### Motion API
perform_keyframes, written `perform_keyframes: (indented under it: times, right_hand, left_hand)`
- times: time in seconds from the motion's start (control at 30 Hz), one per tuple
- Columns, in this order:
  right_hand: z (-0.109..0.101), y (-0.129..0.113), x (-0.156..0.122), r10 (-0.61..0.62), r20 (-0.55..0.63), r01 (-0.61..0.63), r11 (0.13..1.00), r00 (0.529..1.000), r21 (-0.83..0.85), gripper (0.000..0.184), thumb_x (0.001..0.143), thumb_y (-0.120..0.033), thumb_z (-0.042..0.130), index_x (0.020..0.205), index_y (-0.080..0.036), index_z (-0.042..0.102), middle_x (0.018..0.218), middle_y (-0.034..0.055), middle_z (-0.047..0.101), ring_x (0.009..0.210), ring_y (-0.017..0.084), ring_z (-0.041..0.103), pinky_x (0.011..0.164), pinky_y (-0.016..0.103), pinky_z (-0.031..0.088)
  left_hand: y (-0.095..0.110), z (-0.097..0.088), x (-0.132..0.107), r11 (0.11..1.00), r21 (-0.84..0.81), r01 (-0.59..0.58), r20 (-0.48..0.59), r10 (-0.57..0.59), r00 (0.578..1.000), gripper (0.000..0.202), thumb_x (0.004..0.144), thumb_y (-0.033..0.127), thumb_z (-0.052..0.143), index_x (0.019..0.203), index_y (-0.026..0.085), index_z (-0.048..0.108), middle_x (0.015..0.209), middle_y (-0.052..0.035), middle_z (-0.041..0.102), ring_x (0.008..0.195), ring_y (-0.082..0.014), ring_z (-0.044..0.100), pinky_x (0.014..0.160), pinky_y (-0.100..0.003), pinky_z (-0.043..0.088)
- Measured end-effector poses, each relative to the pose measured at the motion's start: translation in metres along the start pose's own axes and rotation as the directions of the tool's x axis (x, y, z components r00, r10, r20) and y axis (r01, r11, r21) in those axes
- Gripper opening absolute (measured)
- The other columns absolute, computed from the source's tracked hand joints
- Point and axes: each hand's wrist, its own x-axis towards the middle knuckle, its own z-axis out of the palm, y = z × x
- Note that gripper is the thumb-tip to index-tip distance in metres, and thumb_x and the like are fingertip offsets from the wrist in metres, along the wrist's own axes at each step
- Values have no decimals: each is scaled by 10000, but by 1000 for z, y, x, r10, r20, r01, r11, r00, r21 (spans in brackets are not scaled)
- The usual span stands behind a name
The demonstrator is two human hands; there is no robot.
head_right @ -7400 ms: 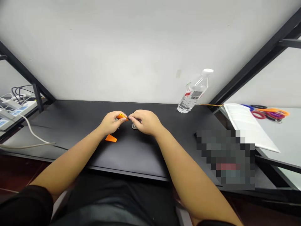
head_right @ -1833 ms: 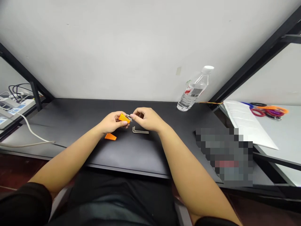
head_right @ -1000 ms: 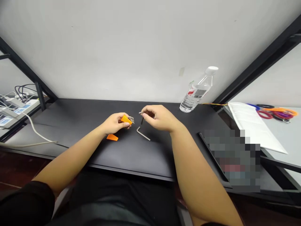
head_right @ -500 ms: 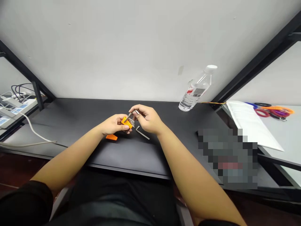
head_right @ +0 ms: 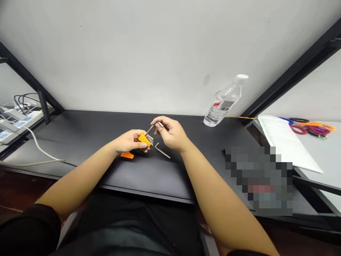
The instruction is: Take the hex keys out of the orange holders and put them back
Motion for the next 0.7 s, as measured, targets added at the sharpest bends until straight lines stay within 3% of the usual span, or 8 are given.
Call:
perform_keyframes:
  times: [0.23,0.4,0.53,0.7]
  right_hand:
    - [1,-2,-2,-25,68,31,995,997,-93,202,999,-343,524,1054,-220,674,808,33,706,744,179,680,742,335,556]
    - [0,1,0,-58,155,96,964,986,-248,300,995,-270,482,1226,-243,672,1106,65,756,886,203,714,850,391,581]
    - [-3,10,1,-82,306,188,924,948,-333,568,938,-133,439,1477,-295,513,1354,56,674,1176,230,658,1016,451,539]
    - [-4,13,-4,27,447,143,929,894,-342,772,876,-89,470,1596,-324,321,1587,46,458,1408,254,497,1158,492,430]
  left_hand:
    - [-2,0,-1,1000,4,29,14,-29,999,350,787,343,826,986,112,654,909,-103,726,786,-162,693,804,-350,577]
    - [-6,-1,-1,998,30,50,-4,-50,999,323,808,322,807,991,112,644,926,-106,730,785,-164,702,807,-355,578]
    - [-7,-2,0,997,49,53,-76,-49,996,322,816,334,797,984,113,635,905,-98,726,792,-166,705,817,-347,573]
    - [-9,-4,2,997,52,59,-93,-54,994,346,803,351,806,989,114,635,901,-99,728,803,-172,710,827,-350,569]
